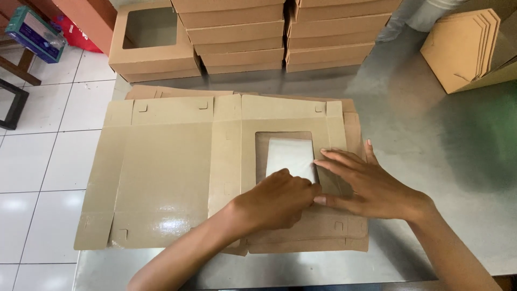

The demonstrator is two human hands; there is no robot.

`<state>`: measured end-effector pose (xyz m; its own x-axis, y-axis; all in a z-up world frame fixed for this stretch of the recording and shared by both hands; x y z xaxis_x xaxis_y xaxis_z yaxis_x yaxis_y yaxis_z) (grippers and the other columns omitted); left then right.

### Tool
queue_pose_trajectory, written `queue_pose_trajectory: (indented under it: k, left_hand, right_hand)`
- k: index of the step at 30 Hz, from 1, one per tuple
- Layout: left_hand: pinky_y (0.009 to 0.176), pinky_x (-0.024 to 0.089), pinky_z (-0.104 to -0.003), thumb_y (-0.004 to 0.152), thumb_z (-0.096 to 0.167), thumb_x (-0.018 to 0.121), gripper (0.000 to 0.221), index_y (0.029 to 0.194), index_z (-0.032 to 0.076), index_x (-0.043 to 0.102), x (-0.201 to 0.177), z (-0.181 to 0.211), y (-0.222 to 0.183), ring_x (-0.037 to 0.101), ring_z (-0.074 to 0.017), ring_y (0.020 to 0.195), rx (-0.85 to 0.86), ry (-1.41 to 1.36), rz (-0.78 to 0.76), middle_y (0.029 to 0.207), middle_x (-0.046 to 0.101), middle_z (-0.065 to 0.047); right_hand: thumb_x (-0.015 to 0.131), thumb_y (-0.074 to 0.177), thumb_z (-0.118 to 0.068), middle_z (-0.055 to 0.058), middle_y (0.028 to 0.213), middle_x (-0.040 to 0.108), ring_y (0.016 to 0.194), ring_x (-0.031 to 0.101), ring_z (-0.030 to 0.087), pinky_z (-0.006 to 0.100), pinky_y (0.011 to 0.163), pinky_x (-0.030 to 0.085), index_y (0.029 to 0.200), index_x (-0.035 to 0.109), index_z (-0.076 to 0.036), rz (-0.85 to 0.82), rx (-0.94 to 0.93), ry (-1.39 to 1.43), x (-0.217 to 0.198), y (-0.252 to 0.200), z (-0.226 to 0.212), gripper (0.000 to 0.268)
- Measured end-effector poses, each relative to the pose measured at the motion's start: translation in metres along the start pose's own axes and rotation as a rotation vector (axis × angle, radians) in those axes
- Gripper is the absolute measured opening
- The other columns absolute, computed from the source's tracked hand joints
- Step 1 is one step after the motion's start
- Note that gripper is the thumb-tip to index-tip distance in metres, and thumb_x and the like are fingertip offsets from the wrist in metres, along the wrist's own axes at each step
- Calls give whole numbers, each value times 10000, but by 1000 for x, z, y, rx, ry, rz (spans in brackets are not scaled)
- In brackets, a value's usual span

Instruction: The person folds flat cardboard pieces into box shapes on a metal table. They align flaps, press creases, and stack the assembled boxes. The workspace contains stacks of finished boxes and additional flat pieces.

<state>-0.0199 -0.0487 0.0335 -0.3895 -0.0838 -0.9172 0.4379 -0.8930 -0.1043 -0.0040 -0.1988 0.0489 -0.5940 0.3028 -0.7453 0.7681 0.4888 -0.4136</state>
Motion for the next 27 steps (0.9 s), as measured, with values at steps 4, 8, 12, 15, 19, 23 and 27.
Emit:
queue_pose_trajectory:
  k: [4, 8, 12, 15, 19, 23, 27]
  left_hand:
    - [632, 489, -414, 853, 249, 684, 418, 1190, 57, 527, 2, 16, 0, 665, -339, 676, -83, -244, -245, 779, 706, -92]
    - [715, 516, -420, 791, 495, 668, 628, 1248, 93, 511, -13, -2, 1, 694, -331, 863, -138, -383, -281, 1017, 721, -96]
    - [907, 542, -566, 964, 255, 627, 359, 1195, -16, 666, -41, -40, 10, 723, -440, 998, -120, -338, 186, 1065, 739, -248]
    - [995, 506, -533, 935, 202, 680, 342, 1239, 47, 663, -23, -85, 14, 654, -378, 1146, -210, -185, 386, 1183, 678, -178]
    - [1156, 334, -555, 918, 288, 727, 576, 1411, 72, 522, -10, -121, 16, 386, -364, 1434, -329, -86, 563, 1453, 476, -153]
    - [1227, 146, -608, 971, 370, 661, 668, 1492, 27, 423, -9, -121, 18, 246, -434, 1515, -393, -147, 566, 1567, 368, -252]
    - [1234, -30, -614, 1027, 471, 530, 702, 1531, 15, 358, 3, -128, 25, 179, -401, 1554, -442, -118, 503, 1596, 343, -242]
  right_hand:
    - [597, 727, -817, 32, 1534, 492, 1345, 477, 242, 428, 1087, 372, 1602, 284, -204, -44, -90, -75, -7, 2, 25, 1113]
    - [762, 650, -707, -102, 1632, 401, 1441, 474, 115, 331, 1110, 434, 1592, 288, -326, -158, 118, 34, -27, 20, 14, 1122]
    - [855, 770, -456, 146, 1374, 637, 1281, 647, 330, 550, 1035, 511, 1428, 539, -114, -116, 56, 26, -50, 42, 4, 807]
    - [818, 797, -340, 188, 1321, 660, 1218, 679, 361, 529, 978, 551, 1327, 603, -34, -65, 57, 0, -61, 61, 4, 649]
    - [788, 820, -264, 119, 1241, 667, 1098, 712, 299, 463, 857, 603, 1291, 641, -38, 59, 81, -101, -58, 85, 19, 542]
    - [814, 813, -342, 125, 1234, 600, 1072, 708, 337, 483, 839, 613, 1292, 634, -56, 77, 97, -172, -51, 99, 34, 587]
    - [841, 792, -407, 124, 1337, 487, 1198, 659, 334, 482, 887, 620, 1470, 494, -83, 73, 139, -158, -61, 99, 34, 828]
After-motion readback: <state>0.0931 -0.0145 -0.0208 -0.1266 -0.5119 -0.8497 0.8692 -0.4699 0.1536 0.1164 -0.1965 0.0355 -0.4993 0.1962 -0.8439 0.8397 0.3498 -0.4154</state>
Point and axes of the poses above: each hand's wrist, its own y-axis towards the middle knuckle, its own x-axis out of the palm, z = x × y, the point moved 5 cm from there along y, towards the middle knuckle
